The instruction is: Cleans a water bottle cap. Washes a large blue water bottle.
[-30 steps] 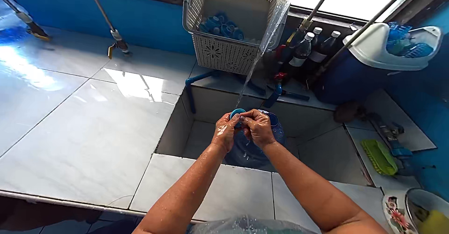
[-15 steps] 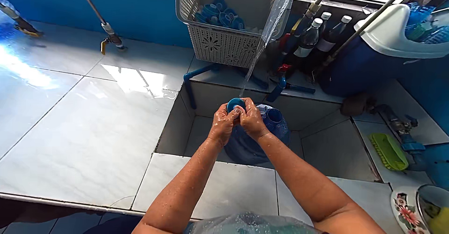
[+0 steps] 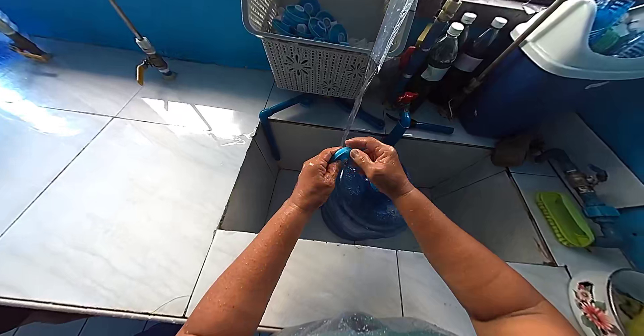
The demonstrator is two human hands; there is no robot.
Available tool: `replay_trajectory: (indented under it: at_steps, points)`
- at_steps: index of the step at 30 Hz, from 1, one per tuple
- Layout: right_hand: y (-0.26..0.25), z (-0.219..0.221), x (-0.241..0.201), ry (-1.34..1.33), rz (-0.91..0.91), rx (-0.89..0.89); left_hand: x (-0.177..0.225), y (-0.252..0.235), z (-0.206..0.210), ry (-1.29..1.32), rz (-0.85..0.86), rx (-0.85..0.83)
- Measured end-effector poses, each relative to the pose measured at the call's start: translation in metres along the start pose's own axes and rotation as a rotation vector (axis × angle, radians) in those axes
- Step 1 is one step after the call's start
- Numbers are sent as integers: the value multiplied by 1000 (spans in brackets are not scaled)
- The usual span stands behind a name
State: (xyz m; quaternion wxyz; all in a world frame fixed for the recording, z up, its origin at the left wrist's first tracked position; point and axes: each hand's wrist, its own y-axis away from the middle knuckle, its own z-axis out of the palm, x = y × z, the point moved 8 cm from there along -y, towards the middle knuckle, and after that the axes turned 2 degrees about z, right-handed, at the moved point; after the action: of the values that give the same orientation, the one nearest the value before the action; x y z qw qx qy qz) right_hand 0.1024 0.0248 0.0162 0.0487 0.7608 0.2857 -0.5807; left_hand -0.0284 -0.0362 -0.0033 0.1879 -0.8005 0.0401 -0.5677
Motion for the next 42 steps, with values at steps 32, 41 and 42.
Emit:
replay_trajectory:
  at_steps: [32, 41, 42]
  points:
    - [-43, 44, 11, 398, -129, 9, -55, -78, 43, 977, -640, 182]
    - [-41, 23, 20, 860, -314, 210, -57, -89, 58, 967, -791, 79]
    - [-36, 20, 20, 858, -400, 242, -59, -88, 58, 937, -800, 70]
